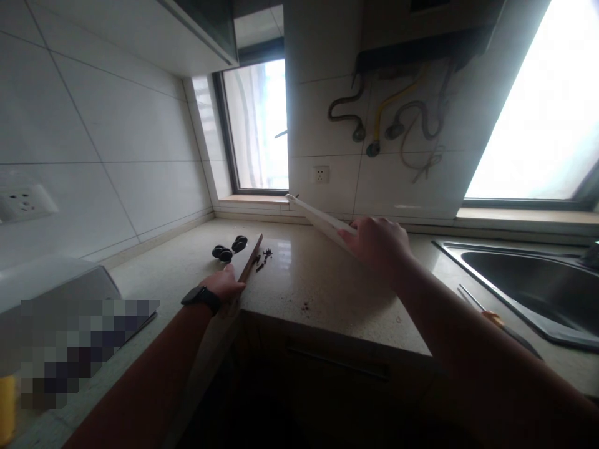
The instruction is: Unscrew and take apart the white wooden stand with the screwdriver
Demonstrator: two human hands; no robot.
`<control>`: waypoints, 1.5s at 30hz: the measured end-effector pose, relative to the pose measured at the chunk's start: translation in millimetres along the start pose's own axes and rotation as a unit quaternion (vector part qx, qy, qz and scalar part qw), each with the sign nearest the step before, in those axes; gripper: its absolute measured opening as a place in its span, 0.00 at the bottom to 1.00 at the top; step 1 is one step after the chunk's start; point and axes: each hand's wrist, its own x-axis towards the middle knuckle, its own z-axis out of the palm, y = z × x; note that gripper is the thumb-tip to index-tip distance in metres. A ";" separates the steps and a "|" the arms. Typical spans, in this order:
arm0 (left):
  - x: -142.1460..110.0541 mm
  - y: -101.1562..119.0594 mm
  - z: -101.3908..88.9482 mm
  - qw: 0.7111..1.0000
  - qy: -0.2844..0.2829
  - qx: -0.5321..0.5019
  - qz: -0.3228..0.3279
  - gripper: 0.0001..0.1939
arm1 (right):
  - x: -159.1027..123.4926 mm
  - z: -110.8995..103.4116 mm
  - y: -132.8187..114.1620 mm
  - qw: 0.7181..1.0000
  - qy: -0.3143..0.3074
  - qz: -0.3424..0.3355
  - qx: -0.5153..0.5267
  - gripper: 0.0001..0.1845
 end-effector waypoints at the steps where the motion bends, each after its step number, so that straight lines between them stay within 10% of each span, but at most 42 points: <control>1: -0.1 0.2 0.0 1.000 0.002 0.002 0.002 0.37 | -4.1 2.4 -3.6 1.000 -0.004 -0.006 -0.004 0.28; 31: -1.3 3.4 2.6 0.998 0.024 0.051 0.006 0.26 | -89.7 148.5 -33.7 0.987 -0.028 -0.157 -0.016 0.15; 45: -7.9 7.0 0.1 0.998 0.029 0.046 0.007 0.26 | -87.2 150.3 -27.7 0.994 -0.031 -0.084 0.060 0.15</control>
